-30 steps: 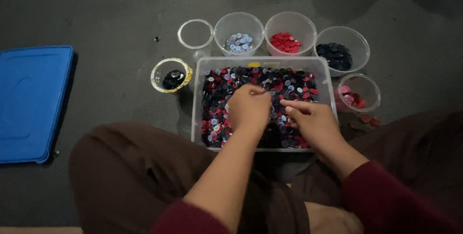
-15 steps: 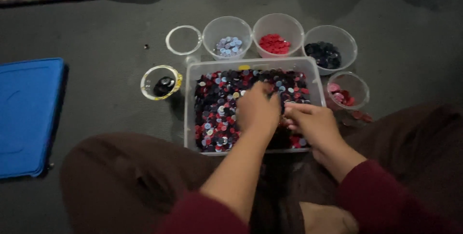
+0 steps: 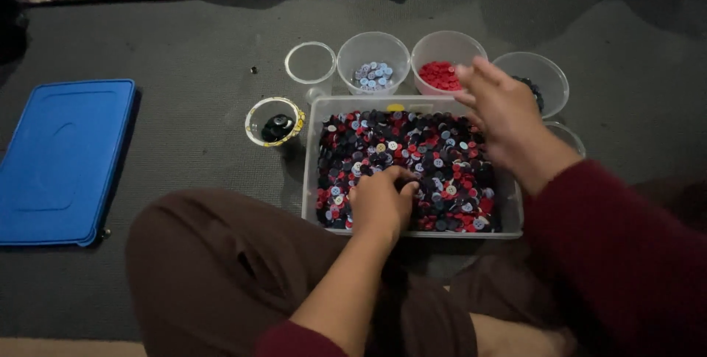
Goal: Sorting various colored buttons from a large central bin into smaller individual plastic containers based on color and type.
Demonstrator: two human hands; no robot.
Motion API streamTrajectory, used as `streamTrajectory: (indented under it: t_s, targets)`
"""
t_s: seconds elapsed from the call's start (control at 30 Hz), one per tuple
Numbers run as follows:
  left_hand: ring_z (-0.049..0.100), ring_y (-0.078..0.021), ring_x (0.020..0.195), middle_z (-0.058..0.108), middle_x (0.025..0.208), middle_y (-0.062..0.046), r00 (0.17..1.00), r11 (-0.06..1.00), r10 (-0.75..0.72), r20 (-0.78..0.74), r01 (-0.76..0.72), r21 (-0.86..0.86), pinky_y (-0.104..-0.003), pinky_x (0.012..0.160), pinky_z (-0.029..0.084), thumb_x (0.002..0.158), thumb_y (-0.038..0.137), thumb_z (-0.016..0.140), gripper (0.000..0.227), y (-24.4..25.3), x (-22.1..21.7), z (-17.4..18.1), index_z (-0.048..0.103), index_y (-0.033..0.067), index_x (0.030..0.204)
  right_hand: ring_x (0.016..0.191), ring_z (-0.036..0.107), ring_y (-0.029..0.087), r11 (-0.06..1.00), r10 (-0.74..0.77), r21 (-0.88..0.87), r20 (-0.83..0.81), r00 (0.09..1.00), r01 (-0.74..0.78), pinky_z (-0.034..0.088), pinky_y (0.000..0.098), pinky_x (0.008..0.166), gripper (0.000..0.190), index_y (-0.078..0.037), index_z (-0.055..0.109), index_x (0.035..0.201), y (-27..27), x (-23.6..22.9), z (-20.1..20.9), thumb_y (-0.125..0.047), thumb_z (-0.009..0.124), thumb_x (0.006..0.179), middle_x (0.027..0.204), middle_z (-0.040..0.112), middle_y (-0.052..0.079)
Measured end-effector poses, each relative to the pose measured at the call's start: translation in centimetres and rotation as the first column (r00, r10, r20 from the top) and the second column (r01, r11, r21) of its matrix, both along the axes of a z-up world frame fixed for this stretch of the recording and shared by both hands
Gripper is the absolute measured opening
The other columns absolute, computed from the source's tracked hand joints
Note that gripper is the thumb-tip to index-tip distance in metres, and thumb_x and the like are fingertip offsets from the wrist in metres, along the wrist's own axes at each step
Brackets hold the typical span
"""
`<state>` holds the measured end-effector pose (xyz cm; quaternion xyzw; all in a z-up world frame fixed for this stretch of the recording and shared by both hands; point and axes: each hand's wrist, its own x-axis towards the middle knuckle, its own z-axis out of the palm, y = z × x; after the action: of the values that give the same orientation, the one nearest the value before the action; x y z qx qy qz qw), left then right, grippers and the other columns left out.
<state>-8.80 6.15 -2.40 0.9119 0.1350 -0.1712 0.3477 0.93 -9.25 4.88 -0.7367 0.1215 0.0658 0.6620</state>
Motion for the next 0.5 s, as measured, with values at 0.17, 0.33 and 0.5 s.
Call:
streamTrajectory:
  t_s: [0.17, 0.33, 0.5]
  targets:
    - [0.059, -0.0358, 0.120, 0.074, 0.114, -0.008, 0.993, 0.995, 0.080, 0.085, -0.085, 0.048, -0.048, 0.104, 0.044, 0.095, 0.034, 0.068, 0.023, 0.5, -0.3, 2.0, 0.074, 0.0245, 0.116, 0.086, 0.068, 0.029, 0.814, 0.162, -0.570, 0.031, 0.986, -0.116, 0.053, 0.0394, 0.072, 0.033, -0.013, 0.078, 0.111, -1.7, -4.3, -4.5, -0.032, 0.071, 0.086, 0.089, 0.074, 0.011]
    - [0.047, -0.0396, 0.130, 0.053, 0.136, -0.012, 0.989, 0.976, 0.144, 0.040, -0.149, 0.162, -0.050, 0.105, 0.044, 0.084, 0.040, 0.081, 0.053, 3.1, -0.7, 3.4, 0.062, 0.0177, 0.128, 0.121, 0.065, 0.041, 0.401, 0.417, -0.780, -0.312, 0.854, -0.480, 0.052, 0.0469, 0.102, 0.051, -0.017, 0.073, 0.127, -2.7, -7.7, -6.4, -0.033, 0.077, 0.079, 0.123, 0.071, 0.019]
    - [0.060, -0.0427, 0.127, 0.070, 0.125, -0.017, 0.996, 1.000, -0.023, -0.085, 0.023, -0.010, -0.052, 0.102, 0.051, 0.080, 0.034, 0.083, 0.052, 3.5, -0.7, 1.4, 0.067, 0.0150, 0.126, 0.114, 0.070, 0.034, 0.419, 0.342, -0.770, -0.358, 0.869, -0.482, 0.057, 0.0440, 0.092, 0.039, -0.035, 0.080, 0.110, -2.8, -7.4, -10.8, -0.041, 0.087, 0.073, 0.115, 0.077, 0.007]
